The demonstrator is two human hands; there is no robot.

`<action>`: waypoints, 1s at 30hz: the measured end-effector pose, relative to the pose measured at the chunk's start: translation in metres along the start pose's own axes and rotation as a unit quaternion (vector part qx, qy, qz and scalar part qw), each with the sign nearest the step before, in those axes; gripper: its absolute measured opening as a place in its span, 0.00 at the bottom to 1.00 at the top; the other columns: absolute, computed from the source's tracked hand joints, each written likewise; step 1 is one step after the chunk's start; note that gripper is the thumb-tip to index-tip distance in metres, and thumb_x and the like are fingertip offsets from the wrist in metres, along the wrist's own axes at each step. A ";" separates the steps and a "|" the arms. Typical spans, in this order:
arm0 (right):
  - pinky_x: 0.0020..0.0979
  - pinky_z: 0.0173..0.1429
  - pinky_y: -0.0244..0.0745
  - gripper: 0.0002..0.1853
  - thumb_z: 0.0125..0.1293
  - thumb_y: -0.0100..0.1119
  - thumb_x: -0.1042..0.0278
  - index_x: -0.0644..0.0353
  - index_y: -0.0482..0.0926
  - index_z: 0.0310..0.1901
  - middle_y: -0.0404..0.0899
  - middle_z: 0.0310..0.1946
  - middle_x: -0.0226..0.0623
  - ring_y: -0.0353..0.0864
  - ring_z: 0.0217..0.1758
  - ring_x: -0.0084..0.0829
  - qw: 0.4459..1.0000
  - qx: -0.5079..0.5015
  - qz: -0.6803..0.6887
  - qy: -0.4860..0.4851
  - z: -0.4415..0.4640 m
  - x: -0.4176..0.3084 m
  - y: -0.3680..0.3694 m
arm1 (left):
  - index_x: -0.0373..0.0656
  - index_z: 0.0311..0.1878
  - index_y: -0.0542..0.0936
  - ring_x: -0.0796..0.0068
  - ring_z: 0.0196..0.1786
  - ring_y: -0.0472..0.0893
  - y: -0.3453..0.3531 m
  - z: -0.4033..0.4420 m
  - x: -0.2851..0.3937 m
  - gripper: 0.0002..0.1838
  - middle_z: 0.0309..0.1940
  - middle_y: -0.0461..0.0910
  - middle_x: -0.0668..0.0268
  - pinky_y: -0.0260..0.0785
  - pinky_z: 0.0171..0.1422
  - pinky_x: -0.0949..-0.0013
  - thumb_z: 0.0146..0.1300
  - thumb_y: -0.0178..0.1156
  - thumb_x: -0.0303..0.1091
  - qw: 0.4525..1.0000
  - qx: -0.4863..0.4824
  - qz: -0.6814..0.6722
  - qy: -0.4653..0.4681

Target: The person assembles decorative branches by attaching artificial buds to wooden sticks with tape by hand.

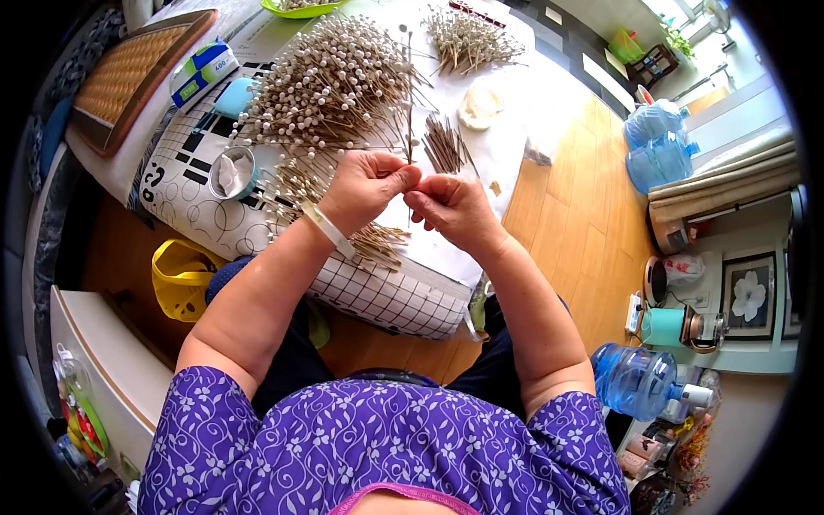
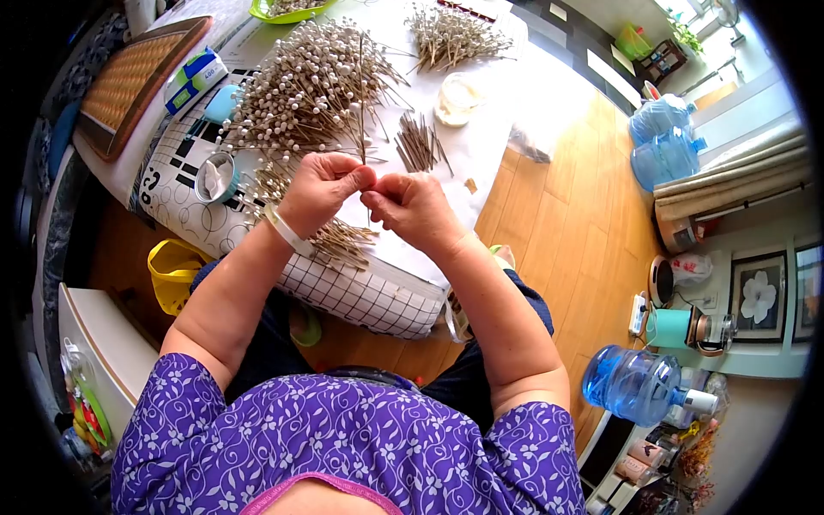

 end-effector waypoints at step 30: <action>0.20 0.25 0.66 0.06 0.60 0.53 0.74 0.65 0.78 0.29 0.75 0.17 0.31 0.70 0.20 0.15 0.997 0.068 -0.003 -0.035 0.004 0.006 -0.014 | 0.35 0.38 0.78 0.76 0.36 0.79 0.005 0.000 -0.026 0.08 0.32 0.80 0.63 0.73 0.45 0.74 0.60 0.57 0.30 0.991 0.046 -0.121 -0.019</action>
Point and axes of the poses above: each hand's wrist, its own z-axis towards the middle knuckle, its own y-axis out of the palm, x = y × z, the point moved 9 cm from there along z, towards the middle knuckle
